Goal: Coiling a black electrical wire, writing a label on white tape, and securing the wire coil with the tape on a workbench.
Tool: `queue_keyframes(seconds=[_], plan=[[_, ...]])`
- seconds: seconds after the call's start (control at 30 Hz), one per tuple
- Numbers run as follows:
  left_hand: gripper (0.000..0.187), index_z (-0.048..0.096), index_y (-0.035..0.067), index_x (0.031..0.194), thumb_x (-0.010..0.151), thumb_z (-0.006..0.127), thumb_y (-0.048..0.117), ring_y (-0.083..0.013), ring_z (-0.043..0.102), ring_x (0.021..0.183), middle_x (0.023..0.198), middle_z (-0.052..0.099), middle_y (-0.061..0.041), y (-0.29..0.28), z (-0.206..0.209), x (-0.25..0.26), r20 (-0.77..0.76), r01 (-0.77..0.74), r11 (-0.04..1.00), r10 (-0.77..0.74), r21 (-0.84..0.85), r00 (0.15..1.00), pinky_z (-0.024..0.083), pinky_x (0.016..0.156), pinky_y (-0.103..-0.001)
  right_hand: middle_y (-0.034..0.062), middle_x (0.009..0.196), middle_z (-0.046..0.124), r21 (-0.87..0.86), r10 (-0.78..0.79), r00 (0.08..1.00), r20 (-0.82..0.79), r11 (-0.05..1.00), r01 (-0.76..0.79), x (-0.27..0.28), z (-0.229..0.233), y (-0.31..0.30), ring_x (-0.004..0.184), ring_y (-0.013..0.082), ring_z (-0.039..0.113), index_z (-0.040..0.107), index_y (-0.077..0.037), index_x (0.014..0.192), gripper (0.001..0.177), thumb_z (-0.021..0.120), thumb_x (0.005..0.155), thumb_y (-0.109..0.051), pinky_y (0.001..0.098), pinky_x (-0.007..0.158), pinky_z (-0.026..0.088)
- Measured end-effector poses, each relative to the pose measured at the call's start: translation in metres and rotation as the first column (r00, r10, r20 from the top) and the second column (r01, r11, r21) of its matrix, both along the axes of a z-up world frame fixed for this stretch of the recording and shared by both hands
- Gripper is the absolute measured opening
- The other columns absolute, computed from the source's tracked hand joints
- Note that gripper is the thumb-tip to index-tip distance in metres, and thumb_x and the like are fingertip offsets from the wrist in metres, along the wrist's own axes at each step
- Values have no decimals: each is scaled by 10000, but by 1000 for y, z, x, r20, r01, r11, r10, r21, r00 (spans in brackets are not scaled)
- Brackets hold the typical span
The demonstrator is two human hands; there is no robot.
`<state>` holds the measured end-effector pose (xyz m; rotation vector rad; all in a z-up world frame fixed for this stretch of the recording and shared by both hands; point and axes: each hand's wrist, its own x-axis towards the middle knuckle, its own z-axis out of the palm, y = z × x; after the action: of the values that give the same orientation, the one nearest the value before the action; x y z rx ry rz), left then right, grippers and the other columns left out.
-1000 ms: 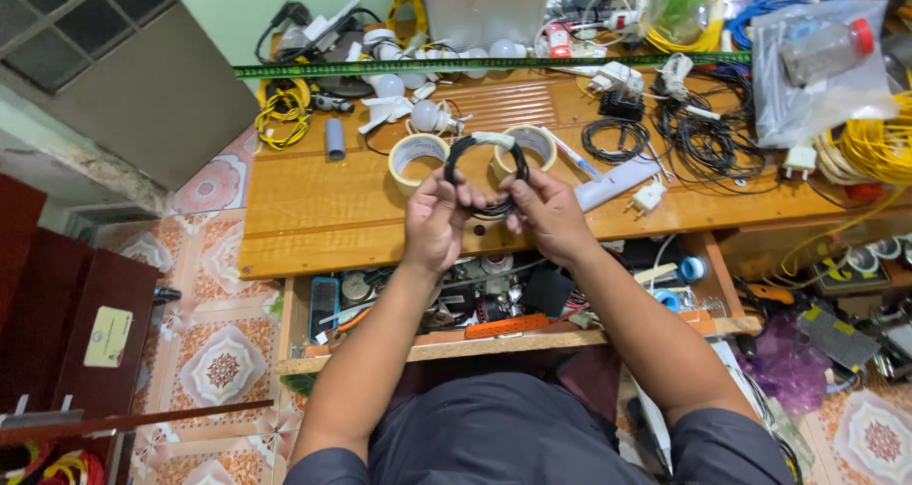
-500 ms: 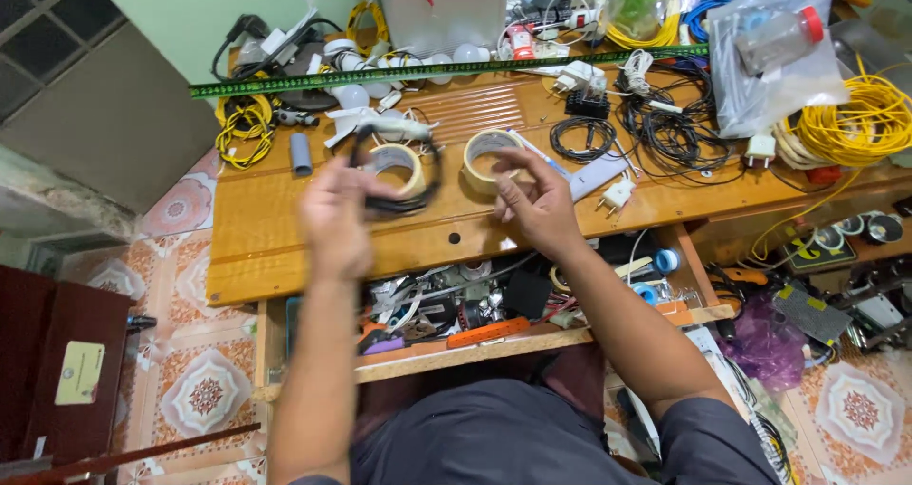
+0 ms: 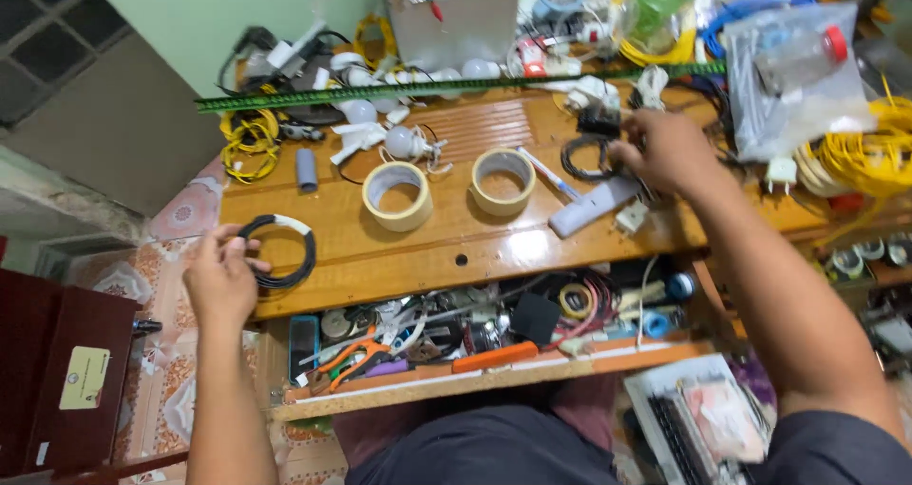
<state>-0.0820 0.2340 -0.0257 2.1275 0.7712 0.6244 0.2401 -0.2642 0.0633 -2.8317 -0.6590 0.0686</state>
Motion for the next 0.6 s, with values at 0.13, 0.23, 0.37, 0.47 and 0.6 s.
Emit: queue_keyframes(seconds=[0.13, 0.23, 0.37, 0.47, 0.6], plan=[[199, 697, 78, 1168, 1021, 569, 122, -287, 733, 935, 1030, 764, -107, 15, -12, -1, -27, -13, 942, 23, 336, 999, 515, 886, -432, 198, 1041, 758, -106, -60, 998, -8, 993, 59, 21, -21, 12, 972, 433, 689, 711, -79, 1101, 400, 758, 906, -425, 536, 736, 534], [251, 681, 43, 1205, 966, 605, 62, -374, 625, 1038, 1138, 703, -152, 4, 3, -7, 55, 0, 871, -31, 491, 998, 457, 924, -503, 233, 1090, 727, -123, -130, 989, -68, 985, 121, 38, -36, 11, 1038, 454, 654, 667, -59, 1148, 373, 788, 852, -252, 551, 775, 536], [223, 699, 60, 1202, 998, 614, 85, -334, 600, 1093, 1157, 673, -123, -33, 42, -19, 157, 1, 910, -73, 415, 985, 469, 930, -448, 204, 1109, 750, 56, -73, 995, -70, 995, 77, 15, -6, 13, 998, 383, 688, 741, -60, 1171, 268, 648, 924, -107, 489, 843, 547], [183, 710, 49, 1166, 1003, 646, 103, -291, 628, 1086, 1150, 685, -125, -62, 66, -24, 243, 16, 928, -115, 373, 963, 489, 927, -402, 216, 1167, 717, 271, -65, 998, -24, 960, 69, -3, 22, 9, 956, 319, 672, 724, -17, 1203, 203, 639, 1026, -64, 443, 825, 558], [162, 711, 41, 1117, 995, 687, 145, -245, 652, 1054, 1123, 710, -118, -99, 87, -19, 332, 99, 939, -214, 329, 919, 507, 899, -360, 170, 1012, 715, 497, -33, 881, 472, 835, -236, 14, 8, -23, 852, 253, 659, 725, 31, 1169, 116, 654, 1077, 37, 358, 716, 568]])
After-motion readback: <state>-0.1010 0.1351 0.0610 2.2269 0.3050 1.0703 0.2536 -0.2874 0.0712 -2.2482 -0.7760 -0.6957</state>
